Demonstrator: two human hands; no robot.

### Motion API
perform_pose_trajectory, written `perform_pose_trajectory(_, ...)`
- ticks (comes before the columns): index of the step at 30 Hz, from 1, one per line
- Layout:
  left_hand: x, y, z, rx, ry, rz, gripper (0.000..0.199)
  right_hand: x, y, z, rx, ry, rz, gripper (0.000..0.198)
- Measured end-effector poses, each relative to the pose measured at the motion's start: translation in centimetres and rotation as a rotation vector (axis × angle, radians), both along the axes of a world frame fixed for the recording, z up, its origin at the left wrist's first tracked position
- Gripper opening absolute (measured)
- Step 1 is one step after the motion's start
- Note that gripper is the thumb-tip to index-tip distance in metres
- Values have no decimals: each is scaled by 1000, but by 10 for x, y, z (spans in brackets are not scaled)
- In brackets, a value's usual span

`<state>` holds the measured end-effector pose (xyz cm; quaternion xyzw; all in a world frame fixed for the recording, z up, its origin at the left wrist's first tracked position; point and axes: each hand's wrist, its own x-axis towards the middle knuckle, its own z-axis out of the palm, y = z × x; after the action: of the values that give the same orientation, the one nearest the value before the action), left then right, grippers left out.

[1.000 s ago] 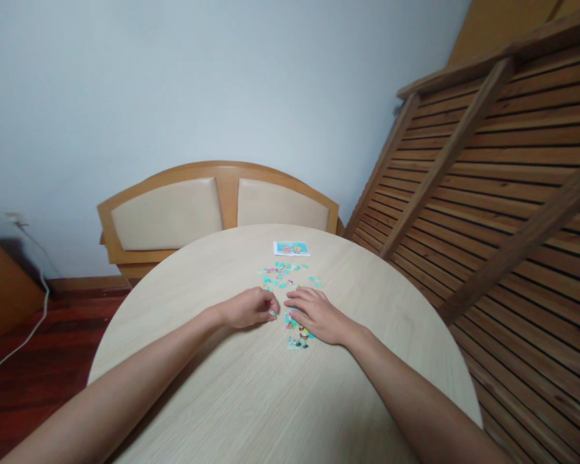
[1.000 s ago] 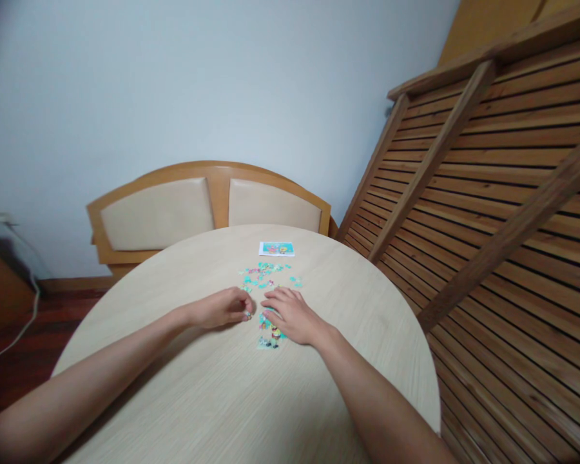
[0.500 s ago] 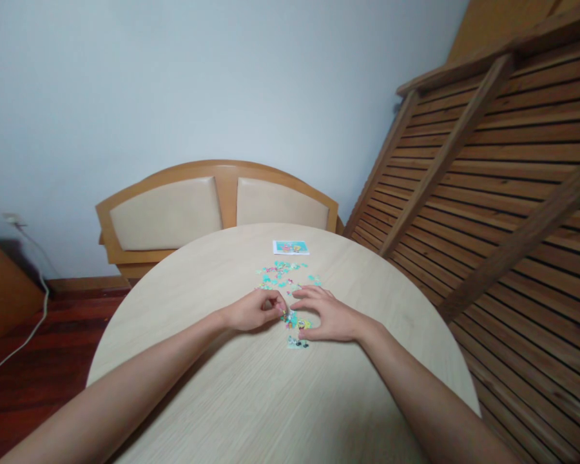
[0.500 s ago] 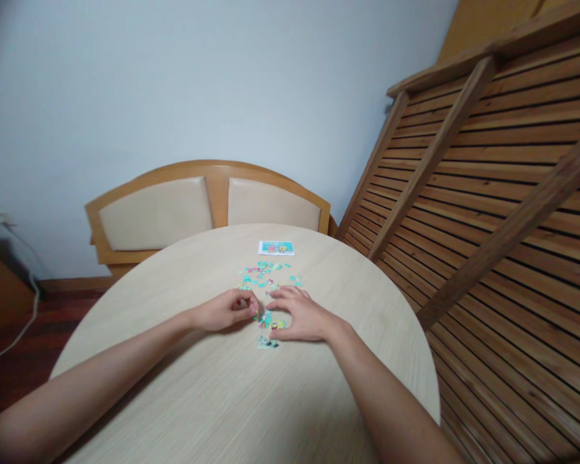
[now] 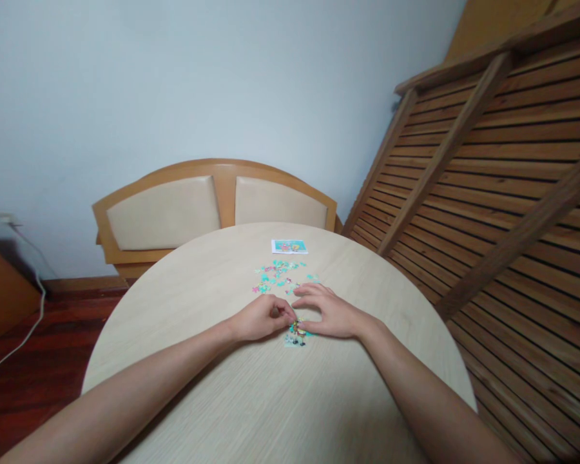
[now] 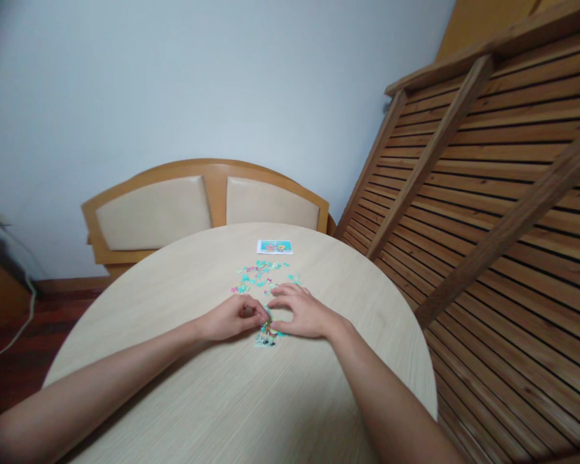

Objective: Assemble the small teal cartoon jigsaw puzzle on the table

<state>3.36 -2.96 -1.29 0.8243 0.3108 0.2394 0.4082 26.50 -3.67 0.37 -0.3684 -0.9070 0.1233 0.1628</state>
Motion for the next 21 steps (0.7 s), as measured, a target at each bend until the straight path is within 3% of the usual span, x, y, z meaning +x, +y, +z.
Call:
perform_pose_trajectory(13,1,0,-7,38,-1,-83,27,2,-2,1,-59,-11,19,63)
perform_pose_trajectory(21,1,-4,-1,217,136,-4,19,1,0,0,-74,-6,41,62)
